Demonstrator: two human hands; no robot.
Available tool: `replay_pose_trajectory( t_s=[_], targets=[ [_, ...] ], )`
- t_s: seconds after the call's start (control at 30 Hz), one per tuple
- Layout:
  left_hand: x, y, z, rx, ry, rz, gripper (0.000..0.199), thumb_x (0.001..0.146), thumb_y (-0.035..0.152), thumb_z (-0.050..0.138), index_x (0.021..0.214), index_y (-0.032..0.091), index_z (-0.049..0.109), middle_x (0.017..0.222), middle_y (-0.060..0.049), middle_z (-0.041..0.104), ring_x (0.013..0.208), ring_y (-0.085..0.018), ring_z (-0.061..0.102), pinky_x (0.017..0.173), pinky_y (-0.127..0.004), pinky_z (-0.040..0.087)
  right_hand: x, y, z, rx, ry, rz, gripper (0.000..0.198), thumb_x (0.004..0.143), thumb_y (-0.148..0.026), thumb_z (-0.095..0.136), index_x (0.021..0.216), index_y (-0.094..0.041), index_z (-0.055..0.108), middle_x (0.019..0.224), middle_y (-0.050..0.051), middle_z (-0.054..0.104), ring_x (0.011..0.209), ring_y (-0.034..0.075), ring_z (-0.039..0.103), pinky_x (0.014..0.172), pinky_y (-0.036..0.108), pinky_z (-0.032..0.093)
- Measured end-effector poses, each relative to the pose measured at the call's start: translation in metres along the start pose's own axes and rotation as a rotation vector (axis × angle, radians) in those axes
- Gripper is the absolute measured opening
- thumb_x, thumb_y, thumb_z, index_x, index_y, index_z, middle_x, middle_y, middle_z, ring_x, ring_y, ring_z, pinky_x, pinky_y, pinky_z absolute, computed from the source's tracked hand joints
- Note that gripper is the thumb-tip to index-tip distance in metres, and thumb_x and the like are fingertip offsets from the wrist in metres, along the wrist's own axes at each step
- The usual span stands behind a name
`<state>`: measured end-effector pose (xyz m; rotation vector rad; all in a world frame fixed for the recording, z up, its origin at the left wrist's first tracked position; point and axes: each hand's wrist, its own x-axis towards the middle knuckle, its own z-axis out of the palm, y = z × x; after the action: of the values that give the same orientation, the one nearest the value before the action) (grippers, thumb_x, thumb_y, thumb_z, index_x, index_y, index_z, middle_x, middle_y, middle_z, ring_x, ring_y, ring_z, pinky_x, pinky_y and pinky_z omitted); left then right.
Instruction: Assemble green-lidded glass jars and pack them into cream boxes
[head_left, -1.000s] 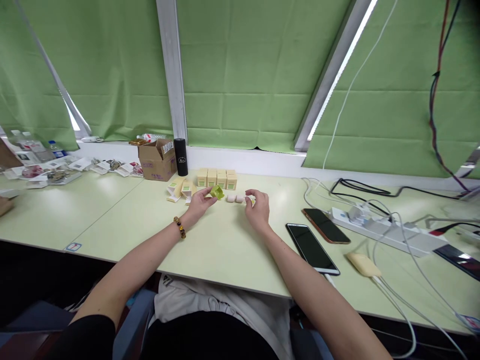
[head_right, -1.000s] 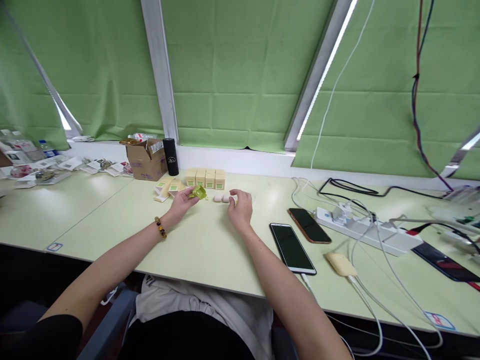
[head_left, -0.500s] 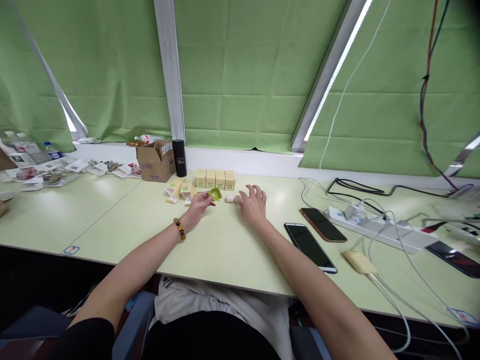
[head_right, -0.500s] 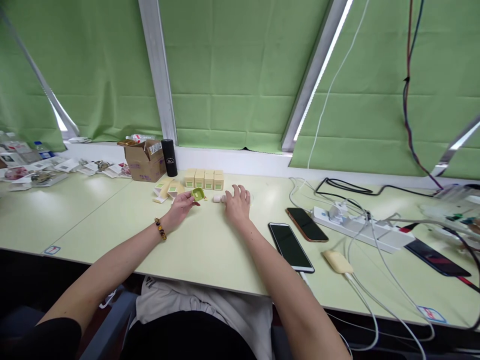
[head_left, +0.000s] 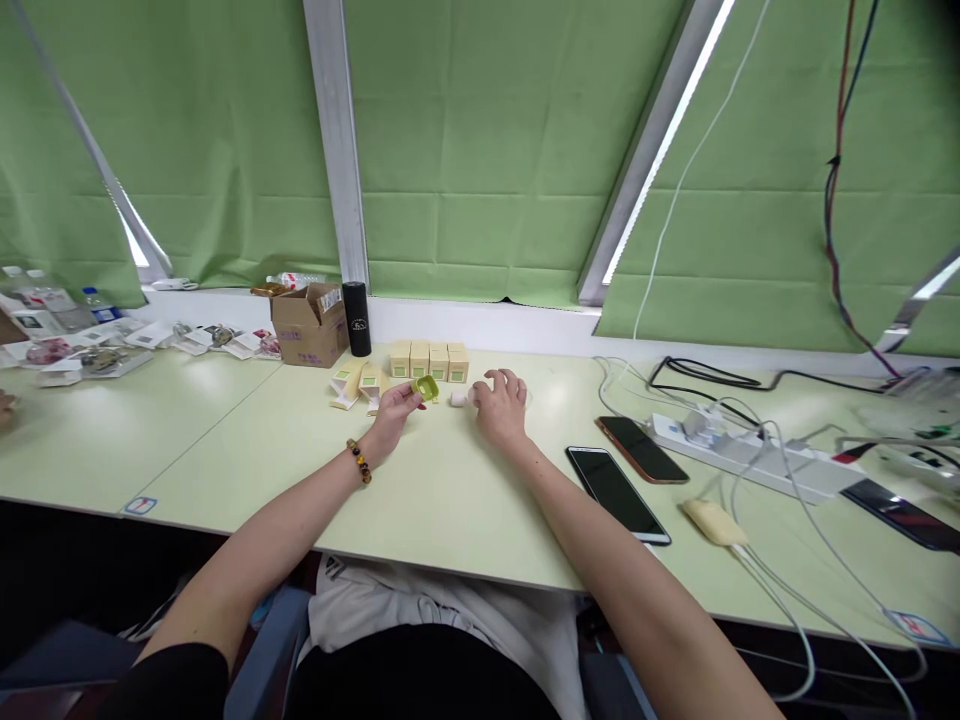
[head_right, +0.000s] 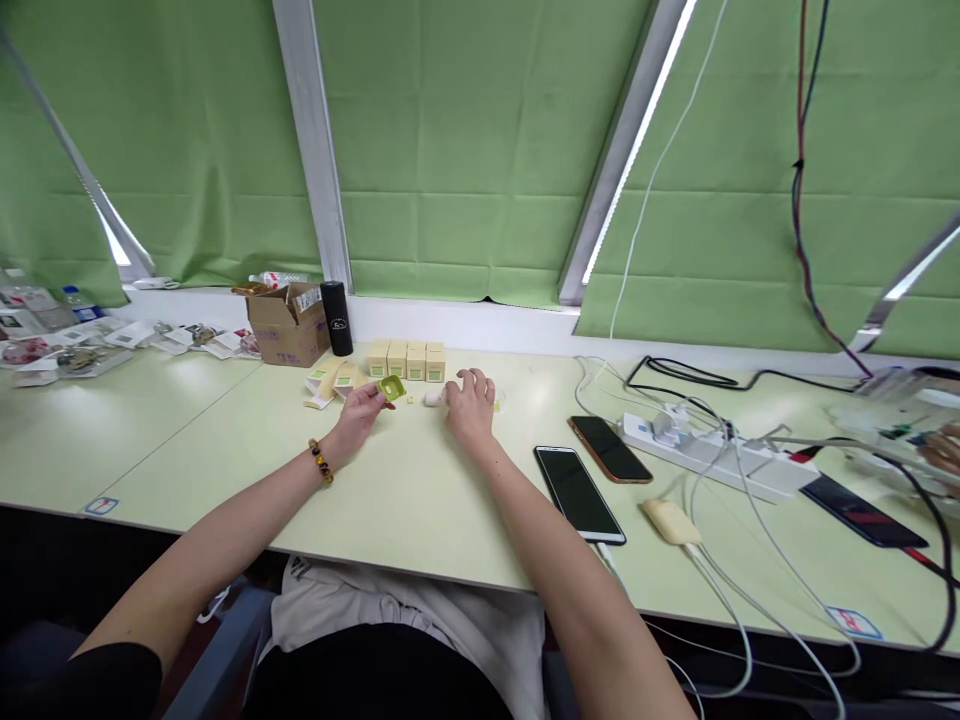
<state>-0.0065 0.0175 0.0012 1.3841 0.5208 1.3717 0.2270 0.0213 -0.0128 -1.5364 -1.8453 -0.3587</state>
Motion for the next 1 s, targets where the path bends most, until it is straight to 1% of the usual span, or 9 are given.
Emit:
replay_pose_trajectory(
  t_s=[0.07, 0.1, 0.2, 0.23, 0.3, 0.4, 0.67, 0.9, 1.0],
  targets=[
    [0.0, 0.0, -0.001, -0.016, 0.022, 0.016, 0.035, 0.079, 0.045, 0.083, 0.099, 0.018, 0.077, 0.104, -0.007, 0.074, 0.093, -0.018, 0.062, 0.081, -0.029, 0.049, -0.002, -0.007, -0.004, 0.323, 0.075, 0.15, 0.024, 0.091, -0.025, 0.06, 0.11, -0.021, 0.075, 0.135, 0.016, 0.063, 0.138, 0.037, 0.042, 0.113, 0.056, 0.033],
    [0.0, 0.001, -0.001, -0.024, 0.032, 0.022, 0.035, 0.078, 0.045, 0.083, 0.099, 0.017, 0.077, 0.104, -0.007, 0.074, 0.093, -0.018, 0.062, 0.081, -0.029, 0.049, -0.003, -0.011, -0.006, 0.549, 0.083, 0.236, 0.025, 0.091, -0.036, 0.063, 0.109, -0.022, 0.074, 0.129, 0.014, 0.066, 0.131, 0.036, 0.049, 0.107, 0.054, 0.04],
    [0.001, 0.001, -0.002, -0.039, 0.064, 0.033, 0.036, 0.077, 0.044, 0.084, 0.098, 0.017, 0.076, 0.102, -0.007, 0.074, 0.093, -0.018, 0.062, 0.08, -0.03, 0.049, -0.005, -0.023, -0.012, 1.298, -0.041, 0.423, 0.039, 0.085, -0.06, 0.068, 0.098, -0.023, 0.073, 0.109, 0.011, 0.072, 0.107, 0.03, 0.063, 0.084, 0.041, 0.051],
    [0.001, 0.001, -0.002, -0.04, 0.071, 0.036, 0.036, 0.076, 0.044, 0.084, 0.098, 0.017, 0.076, 0.101, -0.007, 0.074, 0.092, -0.018, 0.062, 0.08, -0.03, 0.049, -0.006, -0.026, -0.014, 1.48, -0.092, 0.454, 0.04, 0.082, -0.06, 0.072, 0.096, -0.023, 0.073, 0.105, 0.009, 0.072, 0.102, 0.028, 0.064, 0.079, 0.038, 0.052],
    [0.001, 0.002, -0.002, -0.035, 0.076, 0.043, 0.037, 0.075, 0.045, 0.084, 0.097, 0.017, 0.076, 0.1, -0.007, 0.074, 0.092, -0.018, 0.061, 0.08, -0.03, 0.048, -0.009, -0.032, -0.018, 1.703, -0.173, 0.499, 0.037, 0.077, -0.055, 0.08, 0.094, -0.023, 0.074, 0.103, 0.008, 0.072, 0.097, 0.025, 0.065, 0.073, 0.034, 0.051],
    [0.001, 0.001, -0.002, -0.006, 0.061, 0.052, 0.037, 0.077, 0.045, 0.083, 0.1, 0.017, 0.077, 0.099, -0.007, 0.074, 0.091, -0.018, 0.061, 0.08, -0.03, 0.048, -0.014, -0.039, -0.025, 1.812, -0.243, 0.519, 0.034, 0.076, -0.048, 0.083, 0.097, -0.024, 0.075, 0.104, 0.007, 0.073, 0.095, 0.023, 0.065, 0.071, 0.032, 0.051],
    [-0.001, -0.001, -0.002, 0.049, -0.002, 0.075, 0.036, 0.082, 0.043, 0.08, 0.106, 0.018, 0.077, 0.102, -0.007, 0.074, 0.091, -0.019, 0.062, 0.082, -0.031, 0.048, -0.018, -0.045, -0.037, 1.865, -0.346, 0.355, 0.033, 0.078, -0.04, 0.083, 0.106, -0.027, 0.071, 0.112, 0.008, 0.077, 0.105, 0.024, 0.069, 0.076, 0.034, 0.053],
    [-0.003, 0.001, 0.001, 0.046, 0.002, 0.074, 0.038, 0.081, 0.043, 0.081, 0.109, 0.019, 0.077, 0.101, -0.006, 0.075, 0.091, -0.019, 0.063, 0.083, -0.031, 0.048, -0.019, -0.047, -0.039, 1.842, -0.31, 0.368, 0.039, 0.072, -0.036, 0.089, 0.106, -0.029, 0.072, 0.104, 0.004, 0.076, 0.102, 0.023, 0.069, 0.074, 0.033, 0.056],
    [-0.003, 0.003, 0.002, 0.055, 0.012, 0.072, 0.037, 0.08, 0.044, 0.082, 0.106, 0.018, 0.077, 0.101, -0.006, 0.076, 0.09, -0.019, 0.064, 0.084, -0.031, 0.048, -0.019, -0.048, -0.039, 1.813, -0.251, 0.366, 0.041, 0.066, -0.031, 0.093, 0.103, -0.03, 0.074, 0.098, 0.0, 0.074, 0.099, 0.021, 0.07, 0.085, 0.036, 0.059]
  ],
)
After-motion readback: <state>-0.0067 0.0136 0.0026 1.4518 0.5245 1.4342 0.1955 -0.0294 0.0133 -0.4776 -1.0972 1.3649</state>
